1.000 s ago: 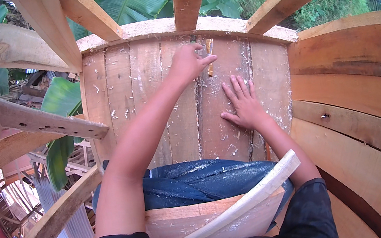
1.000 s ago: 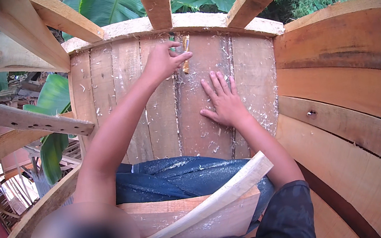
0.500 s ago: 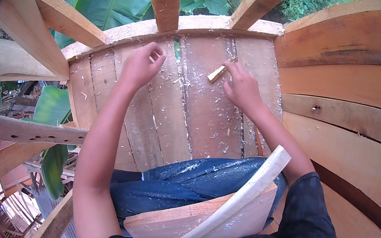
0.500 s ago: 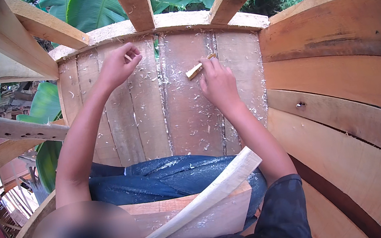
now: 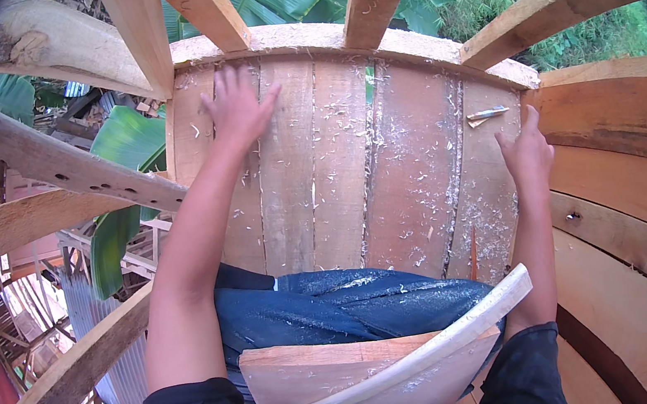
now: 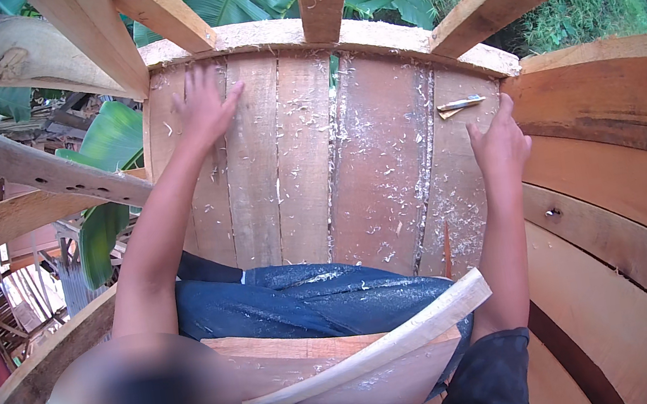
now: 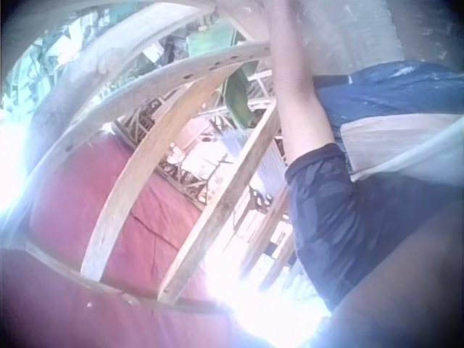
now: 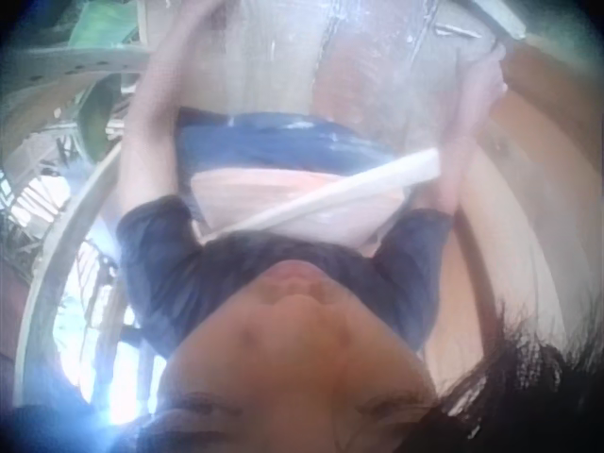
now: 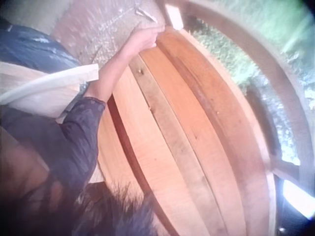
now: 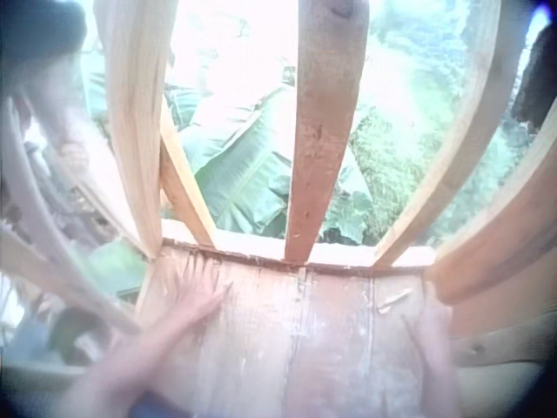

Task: The person sits cross-legged on a wooden structure and repeatedly wipes the surface with both hands to remove sawdust and debris. They occasionally pick up small wood pieces and place them aside.

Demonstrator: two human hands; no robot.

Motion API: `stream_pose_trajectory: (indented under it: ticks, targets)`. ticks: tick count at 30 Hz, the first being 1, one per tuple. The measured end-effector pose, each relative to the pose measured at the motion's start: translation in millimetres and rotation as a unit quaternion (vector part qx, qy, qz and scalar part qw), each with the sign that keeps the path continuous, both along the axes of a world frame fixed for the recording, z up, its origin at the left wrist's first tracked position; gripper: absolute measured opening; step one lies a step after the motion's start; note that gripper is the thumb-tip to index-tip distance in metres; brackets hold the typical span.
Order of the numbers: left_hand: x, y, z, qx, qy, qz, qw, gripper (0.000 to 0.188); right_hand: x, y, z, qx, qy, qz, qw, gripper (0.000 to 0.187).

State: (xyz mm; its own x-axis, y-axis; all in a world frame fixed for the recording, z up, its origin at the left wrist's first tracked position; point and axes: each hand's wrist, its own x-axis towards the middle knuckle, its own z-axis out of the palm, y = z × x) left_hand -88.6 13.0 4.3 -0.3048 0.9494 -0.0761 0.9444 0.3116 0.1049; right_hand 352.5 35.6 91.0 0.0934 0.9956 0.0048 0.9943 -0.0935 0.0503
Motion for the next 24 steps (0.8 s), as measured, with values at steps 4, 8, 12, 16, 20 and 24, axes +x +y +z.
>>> stream_pose_trajectory:
  ticks: [4, 8, 12, 16, 20, 24]
  targets:
    - [39, -9, 10, 0.016, -0.104, -0.295, 0.95, 0.073, -27, -34, 49, -0.06, 0.117, -0.019, 0.991, 0.056]
    - [15, 5, 18, 0.102, -0.047, -0.249, 0.962, 0.067, -40, -72, 66, -0.135, 0.284, -0.023, 0.949, 0.058]
    - [-20, 0, 4, 0.064, 0.016, 0.05, 0.997, 0.077, -49, -97, 63, -0.17, 0.355, -0.036, 0.919, 0.06]
    - [9, -13, -11, 0.03, 0.011, -0.094, 0.995, 0.081, -37, -93, 41, -0.183, 0.389, -0.053, 0.901, 0.057]
    - [77, -24, -15, 0.055, -0.109, -0.319, 0.94, 0.076, -27, -83, 15, -0.216, 0.315, -0.01, 0.924, 0.056]
    - [112, -32, -3, -0.007, -0.113, -0.448, 0.887, 0.079, -28, -82, -12, -0.214, 0.327, 0.048, 0.919, 0.051]
